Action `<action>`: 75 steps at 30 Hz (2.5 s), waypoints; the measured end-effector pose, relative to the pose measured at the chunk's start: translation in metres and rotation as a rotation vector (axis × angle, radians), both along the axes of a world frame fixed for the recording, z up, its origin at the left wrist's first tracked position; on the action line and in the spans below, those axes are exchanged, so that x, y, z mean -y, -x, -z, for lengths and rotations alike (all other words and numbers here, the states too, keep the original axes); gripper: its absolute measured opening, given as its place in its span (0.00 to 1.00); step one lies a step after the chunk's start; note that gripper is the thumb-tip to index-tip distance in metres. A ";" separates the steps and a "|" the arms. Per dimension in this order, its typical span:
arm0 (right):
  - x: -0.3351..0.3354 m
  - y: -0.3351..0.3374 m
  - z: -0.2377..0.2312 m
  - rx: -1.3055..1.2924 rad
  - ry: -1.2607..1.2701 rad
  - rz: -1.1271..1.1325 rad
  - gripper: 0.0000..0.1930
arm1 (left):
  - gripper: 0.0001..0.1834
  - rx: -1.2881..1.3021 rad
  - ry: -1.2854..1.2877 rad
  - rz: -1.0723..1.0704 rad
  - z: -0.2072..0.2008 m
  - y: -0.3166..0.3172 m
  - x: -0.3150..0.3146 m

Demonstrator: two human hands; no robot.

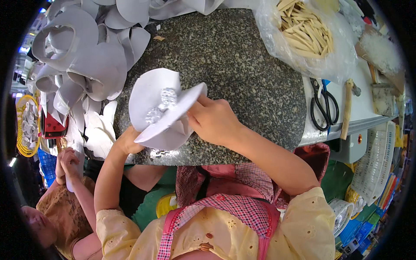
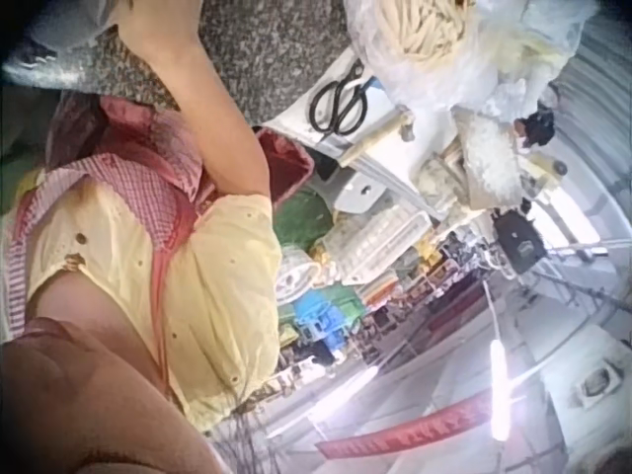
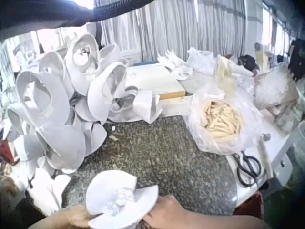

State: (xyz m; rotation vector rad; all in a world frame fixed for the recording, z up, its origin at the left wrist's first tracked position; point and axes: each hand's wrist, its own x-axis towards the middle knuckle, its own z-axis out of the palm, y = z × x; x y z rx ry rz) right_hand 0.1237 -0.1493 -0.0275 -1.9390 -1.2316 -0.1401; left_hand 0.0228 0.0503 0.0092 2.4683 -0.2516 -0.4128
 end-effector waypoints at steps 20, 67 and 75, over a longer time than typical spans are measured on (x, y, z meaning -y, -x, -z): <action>-0.008 -0.013 -0.003 -0.068 0.214 0.062 0.09 | 0.17 0.079 -0.063 0.098 0.002 -0.010 0.005; -0.033 0.031 -0.004 0.456 0.033 -0.124 0.04 | 0.14 0.963 -0.859 -0.079 0.024 0.085 0.055; -0.027 0.047 0.002 0.453 -0.043 -0.227 0.06 | 0.18 0.777 -0.920 -0.249 0.034 0.089 0.078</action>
